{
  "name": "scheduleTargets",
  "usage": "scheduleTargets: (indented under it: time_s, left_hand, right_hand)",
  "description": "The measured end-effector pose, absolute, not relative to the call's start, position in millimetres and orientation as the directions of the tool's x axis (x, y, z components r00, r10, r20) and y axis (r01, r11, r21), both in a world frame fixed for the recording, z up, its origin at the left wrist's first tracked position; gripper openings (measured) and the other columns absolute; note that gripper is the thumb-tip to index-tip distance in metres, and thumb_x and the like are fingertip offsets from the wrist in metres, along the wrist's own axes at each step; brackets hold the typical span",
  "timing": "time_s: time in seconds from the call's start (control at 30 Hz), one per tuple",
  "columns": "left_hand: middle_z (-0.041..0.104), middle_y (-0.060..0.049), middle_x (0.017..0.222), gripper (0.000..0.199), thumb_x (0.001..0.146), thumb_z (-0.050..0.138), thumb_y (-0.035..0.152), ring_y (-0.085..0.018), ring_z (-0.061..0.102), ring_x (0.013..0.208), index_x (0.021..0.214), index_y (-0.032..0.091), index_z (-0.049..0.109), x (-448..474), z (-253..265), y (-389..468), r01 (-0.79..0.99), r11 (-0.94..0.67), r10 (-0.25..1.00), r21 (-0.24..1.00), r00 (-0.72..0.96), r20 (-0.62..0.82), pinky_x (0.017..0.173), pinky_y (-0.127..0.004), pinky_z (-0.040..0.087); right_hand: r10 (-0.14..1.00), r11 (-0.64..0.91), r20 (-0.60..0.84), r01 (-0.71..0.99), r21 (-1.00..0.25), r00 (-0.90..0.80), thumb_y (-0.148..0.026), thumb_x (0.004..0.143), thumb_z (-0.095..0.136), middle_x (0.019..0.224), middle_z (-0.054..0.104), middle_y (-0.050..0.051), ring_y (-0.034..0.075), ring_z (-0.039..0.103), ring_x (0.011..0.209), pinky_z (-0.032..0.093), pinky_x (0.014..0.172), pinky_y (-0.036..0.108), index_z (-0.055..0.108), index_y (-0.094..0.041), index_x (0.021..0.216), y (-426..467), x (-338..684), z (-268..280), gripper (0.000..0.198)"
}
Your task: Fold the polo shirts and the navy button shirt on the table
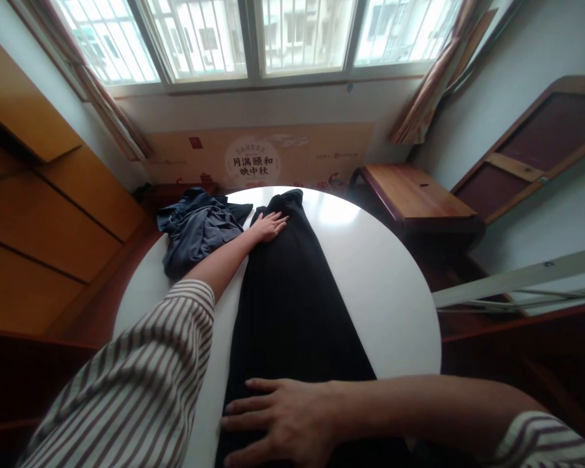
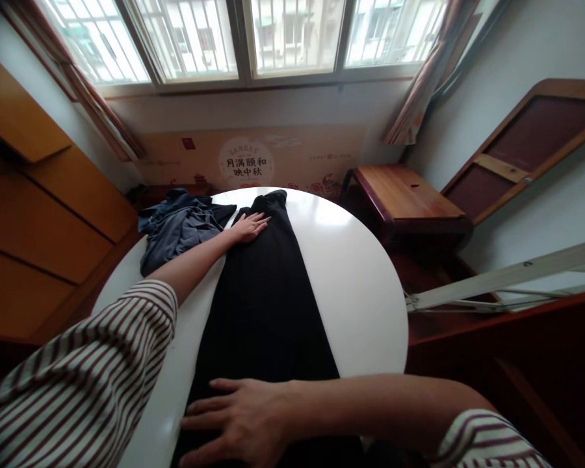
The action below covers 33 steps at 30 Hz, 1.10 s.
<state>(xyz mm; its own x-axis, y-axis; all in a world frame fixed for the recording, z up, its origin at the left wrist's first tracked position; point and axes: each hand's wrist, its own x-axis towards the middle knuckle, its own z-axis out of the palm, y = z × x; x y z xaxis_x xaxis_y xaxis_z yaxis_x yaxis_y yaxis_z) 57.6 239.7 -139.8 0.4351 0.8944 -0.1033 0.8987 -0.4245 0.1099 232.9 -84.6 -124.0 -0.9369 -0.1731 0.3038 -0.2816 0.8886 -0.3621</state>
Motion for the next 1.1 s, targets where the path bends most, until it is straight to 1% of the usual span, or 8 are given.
scheduleTargets:
  time_s: [0.07,0.17,0.23,0.3,0.47,0.77,0.9,1.1]
  left_hand:
    - [0.021,-0.004,0.164,0.053,0.105,0.020,0.041,-0.026,0.017,0.151,0.156,0.029,0.027,55,-142,239,0.896,-0.424,0.897,0.132,0.435,-0.076,0.120,-0.059,0.010]
    - [0.027,-0.003,0.162,0.053,0.104,0.023,0.034,-0.023,0.022,0.150,0.157,0.028,0.025,53,-144,239,0.894,-0.412,0.905,0.173,0.423,-0.032,0.121,-0.056,0.012]
    - [0.029,-0.002,0.162,0.054,0.103,0.024,0.030,-0.021,0.025,0.149,0.157,0.028,0.024,53,-146,239,0.896,-0.404,0.911,0.185,0.413,-0.010,0.121,-0.054,0.013]
    - [0.030,-0.001,0.161,0.054,0.102,0.026,0.027,-0.021,0.026,0.149,0.156,0.029,0.026,53,-147,239,0.901,-0.396,0.916,0.178,0.402,0.007,0.122,-0.052,0.013]
    - [0.029,-0.002,0.162,0.053,0.102,0.028,0.035,-0.025,0.025,0.149,0.155,0.027,0.030,54,-150,238,0.902,-0.400,0.915,0.164,0.404,0.011,0.121,-0.057,0.012]
    - [0.042,-0.016,0.154,0.051,0.102,0.027,0.029,-0.029,0.037,0.142,0.147,0.012,0.043,86,-138,232,0.915,-0.388,0.921,0.112,0.380,0.090,0.120,-0.057,0.012]
    - [0.036,-0.012,0.158,0.051,0.103,0.025,0.035,-0.027,0.026,0.148,0.147,0.014,0.043,125,-142,229,0.842,-0.531,0.846,0.095,0.522,0.104,0.121,-0.049,0.019]
    - [0.040,-0.008,0.156,0.046,0.102,0.033,0.035,-0.029,0.021,0.150,0.143,0.019,0.049,158,-145,238,0.845,-0.503,0.863,0.179,0.500,0.064,0.120,-0.060,0.014]
  right_hand:
    - [-0.076,0.881,0.358,-0.231,-0.414,-0.931,-0.038,0.100,0.045,0.134,0.062,0.011,0.019,0.057,0.123,0.041,0.108,0.031,0.059,-0.013,0.129,-49,226,-118,0.041]
    - [0.353,0.880,0.358,0.177,-0.440,-0.865,-0.026,0.101,0.039,0.118,0.069,0.014,0.019,0.064,0.110,0.047,0.099,0.030,0.067,-0.012,0.116,37,230,-111,0.034]
    - [0.641,0.760,0.321,0.517,-0.393,-0.697,-0.029,0.102,0.040,0.132,0.063,0.016,0.026,0.056,0.125,0.040,0.109,0.040,0.064,-0.012,0.124,94,243,-113,0.037]
    - [0.766,0.639,0.177,0.704,-0.309,-0.618,-0.039,0.100,0.046,0.150,0.047,0.016,0.035,0.037,0.141,0.030,0.114,0.054,0.052,-0.014,0.142,132,262,-122,0.049]
    - [0.756,0.650,0.039,0.741,-0.168,-0.653,-0.052,0.101,0.039,0.165,0.017,0.005,0.038,0.015,0.150,0.014,0.115,0.066,0.032,-0.031,0.155,125,302,-151,0.059]
    - [0.715,0.698,0.060,0.705,-0.129,-0.697,-0.054,0.100,0.040,0.164,0.017,0.010,0.036,0.015,0.150,0.016,0.116,0.064,0.030,-0.029,0.156,59,320,-151,0.061]
    - [0.718,0.695,0.063,0.709,-0.117,-0.693,-0.054,0.100,0.041,0.164,0.018,0.011,0.036,0.015,0.150,0.016,0.116,0.063,0.031,-0.028,0.155,60,319,-149,0.062]
    - [0.708,0.705,0.079,0.695,-0.140,-0.702,-0.054,0.099,0.043,0.164,0.020,0.010,0.037,0.016,0.150,0.016,0.116,0.064,0.034,-0.031,0.154,60,320,-151,0.060]
